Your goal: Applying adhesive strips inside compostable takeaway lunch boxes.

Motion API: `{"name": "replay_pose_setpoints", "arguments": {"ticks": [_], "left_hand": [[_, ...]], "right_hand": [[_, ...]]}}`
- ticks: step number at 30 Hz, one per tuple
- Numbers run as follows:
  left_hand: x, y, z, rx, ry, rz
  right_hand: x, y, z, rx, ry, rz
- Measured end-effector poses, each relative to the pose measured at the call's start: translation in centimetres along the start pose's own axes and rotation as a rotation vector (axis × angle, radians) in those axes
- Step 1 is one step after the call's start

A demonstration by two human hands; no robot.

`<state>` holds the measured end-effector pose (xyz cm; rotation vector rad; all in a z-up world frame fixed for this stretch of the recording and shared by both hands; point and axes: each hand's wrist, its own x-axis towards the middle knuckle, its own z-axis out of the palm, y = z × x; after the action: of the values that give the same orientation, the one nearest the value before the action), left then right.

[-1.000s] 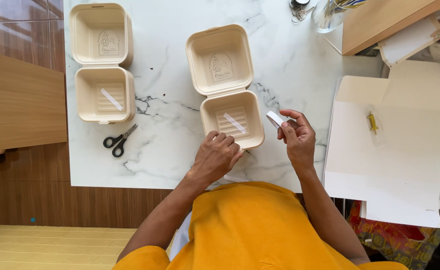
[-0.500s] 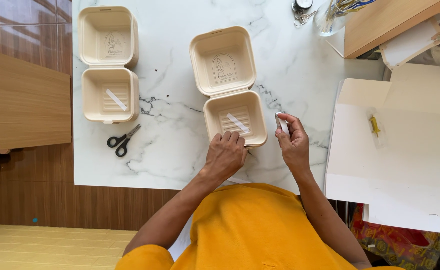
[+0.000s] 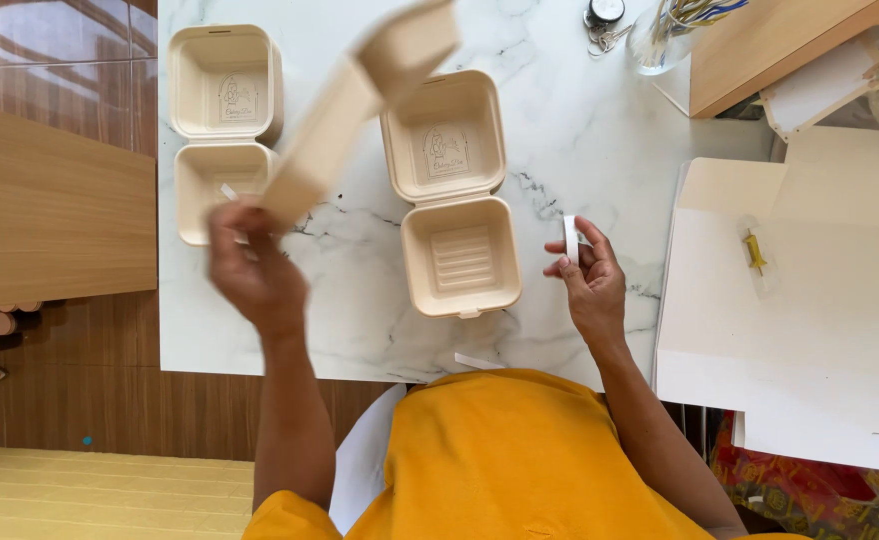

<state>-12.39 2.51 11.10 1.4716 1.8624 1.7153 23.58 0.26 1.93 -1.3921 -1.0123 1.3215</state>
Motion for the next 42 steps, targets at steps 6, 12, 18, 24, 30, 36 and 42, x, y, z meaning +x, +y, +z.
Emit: {"name": "replay_pose_setpoints", "arguments": {"ticks": [6,12,18,24,30,36,42], "left_hand": [[4.1,-8.6,-2.7,0.449,0.109,0.322],[0.2,-14.2,-4.2,0.818,0.162,0.494],[-2.2,-18.3,-3.9,0.208,0.434,-0.206],[-3.0,-17.9,-4.4,0.624,0.165,0.079],[-1.7,-18.2,-5.4,1.104,0.013,-0.093],[-1.7,-15.5,-1.5,0.88,-0.007,-0.126],[-5.5,0.8,7.1,0.195,-0.497,0.096]], "right_hand": [[-0.3,-0.7,-0.3,0.007,0.033,0.008],[-0.2,0.3,-1.2,-0.086,0.024,0.052],[-0.2,0.3,-1.3,-0.071,-0.011,0.06],[0.1,-0.2,-1.0,-0.035,-0.035,0.061],[-0.3,-1.5,-0.6,0.051,-0.069,0.026],[-0.6,-2.5,-0.2,0.023,-0.151,0.006],[-1.5,-2.9,0.9,-0.165,-0.245,-0.01]]}}
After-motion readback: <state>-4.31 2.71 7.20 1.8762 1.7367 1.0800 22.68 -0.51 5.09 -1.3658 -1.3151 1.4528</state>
